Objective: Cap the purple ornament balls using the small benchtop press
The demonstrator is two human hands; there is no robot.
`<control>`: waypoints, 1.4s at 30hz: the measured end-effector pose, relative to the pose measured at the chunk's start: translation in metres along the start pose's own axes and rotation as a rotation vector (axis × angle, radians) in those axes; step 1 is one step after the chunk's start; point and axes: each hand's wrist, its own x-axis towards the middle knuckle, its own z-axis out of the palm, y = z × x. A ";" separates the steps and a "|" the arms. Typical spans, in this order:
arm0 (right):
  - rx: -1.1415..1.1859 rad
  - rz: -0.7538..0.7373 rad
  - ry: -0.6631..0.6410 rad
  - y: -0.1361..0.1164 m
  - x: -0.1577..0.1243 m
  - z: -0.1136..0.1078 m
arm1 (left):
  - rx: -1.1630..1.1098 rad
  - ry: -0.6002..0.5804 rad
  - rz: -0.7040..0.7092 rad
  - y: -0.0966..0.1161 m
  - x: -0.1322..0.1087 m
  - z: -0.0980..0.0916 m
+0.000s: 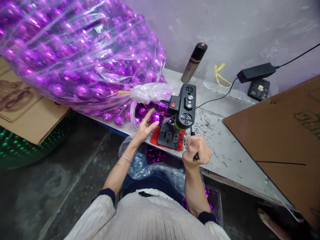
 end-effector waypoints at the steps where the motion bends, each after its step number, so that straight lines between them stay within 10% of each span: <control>1: 0.001 0.007 0.012 -0.001 0.003 0.000 | -0.092 -0.006 -0.045 -0.002 -0.011 0.009; 9: 0.017 -0.010 0.033 -0.001 0.014 0.001 | -0.147 0.026 -0.131 -0.018 -0.047 0.057; 42: -0.008 0.016 0.023 -0.006 0.014 -0.002 | 0.394 -0.149 0.169 -0.040 -0.033 0.070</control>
